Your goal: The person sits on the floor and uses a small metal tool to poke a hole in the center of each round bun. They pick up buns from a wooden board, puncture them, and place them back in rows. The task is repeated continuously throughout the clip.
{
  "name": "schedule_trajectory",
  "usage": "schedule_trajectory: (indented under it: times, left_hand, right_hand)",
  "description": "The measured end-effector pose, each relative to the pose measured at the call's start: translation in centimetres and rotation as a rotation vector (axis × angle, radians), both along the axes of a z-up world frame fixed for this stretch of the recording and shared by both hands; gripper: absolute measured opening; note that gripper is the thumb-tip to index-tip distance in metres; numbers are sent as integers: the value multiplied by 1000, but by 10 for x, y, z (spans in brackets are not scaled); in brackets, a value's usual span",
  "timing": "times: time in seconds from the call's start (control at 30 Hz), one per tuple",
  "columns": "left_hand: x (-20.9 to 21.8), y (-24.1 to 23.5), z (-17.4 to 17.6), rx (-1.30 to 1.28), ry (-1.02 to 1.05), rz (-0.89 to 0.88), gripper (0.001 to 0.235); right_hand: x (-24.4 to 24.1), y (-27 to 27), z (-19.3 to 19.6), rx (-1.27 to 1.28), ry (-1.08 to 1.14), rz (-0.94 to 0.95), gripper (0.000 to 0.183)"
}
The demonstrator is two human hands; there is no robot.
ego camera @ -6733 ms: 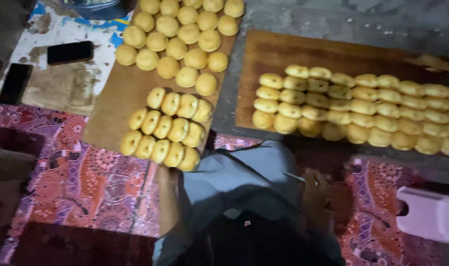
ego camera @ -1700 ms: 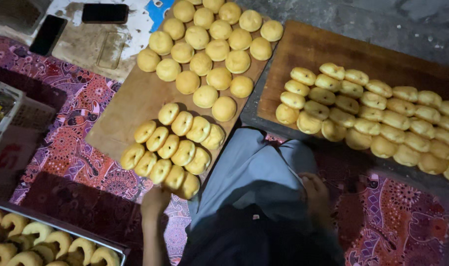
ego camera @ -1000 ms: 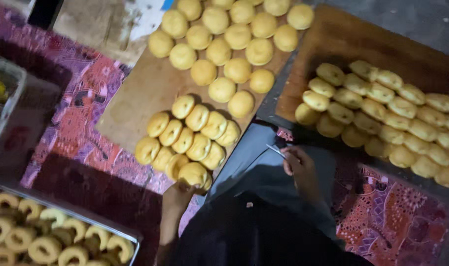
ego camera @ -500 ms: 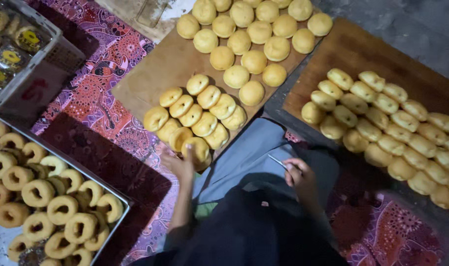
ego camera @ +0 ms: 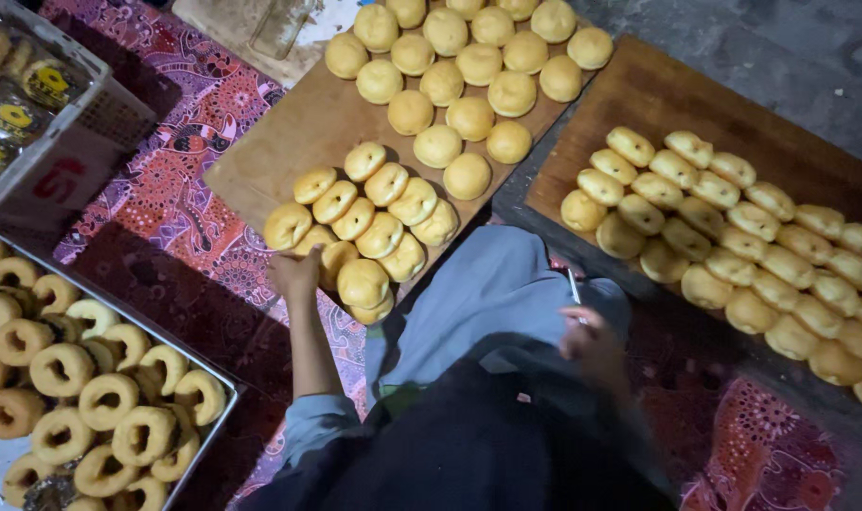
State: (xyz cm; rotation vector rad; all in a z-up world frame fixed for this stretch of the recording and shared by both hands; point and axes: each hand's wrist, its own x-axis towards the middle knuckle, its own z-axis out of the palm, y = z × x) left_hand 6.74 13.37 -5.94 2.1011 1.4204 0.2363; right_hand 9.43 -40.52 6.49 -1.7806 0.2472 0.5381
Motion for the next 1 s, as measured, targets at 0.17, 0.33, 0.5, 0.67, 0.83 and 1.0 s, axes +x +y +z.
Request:
schedule_trajectory:
  times: [0.17,0.33,0.5,0.67,0.83,1.0]
  left_hand:
    - [0,5,-31,-371,-522,82,51]
    - [-1,4,-41,-665,-798,161,58]
    - [-3,13,-36,-639,-702,121,53]
    - [-6,33,-43,-991,-845,282,40]
    - [-17,40,-9,-1264,-917,257,36]
    - [-18,18,54,-1015,-270,165,56]
  right_hand:
    - [3,174,-34,73,-443,404,47]
    - [-13,293,-47,-65,-705,508,87]
    - [-21,326,-47,-237,-824,500,82]
    - [-15,343,-27,-216,-738,576,79]
    - [1,367,2,-315,-627,689,78]
    - [19,368,17,-474,-571,870,69]
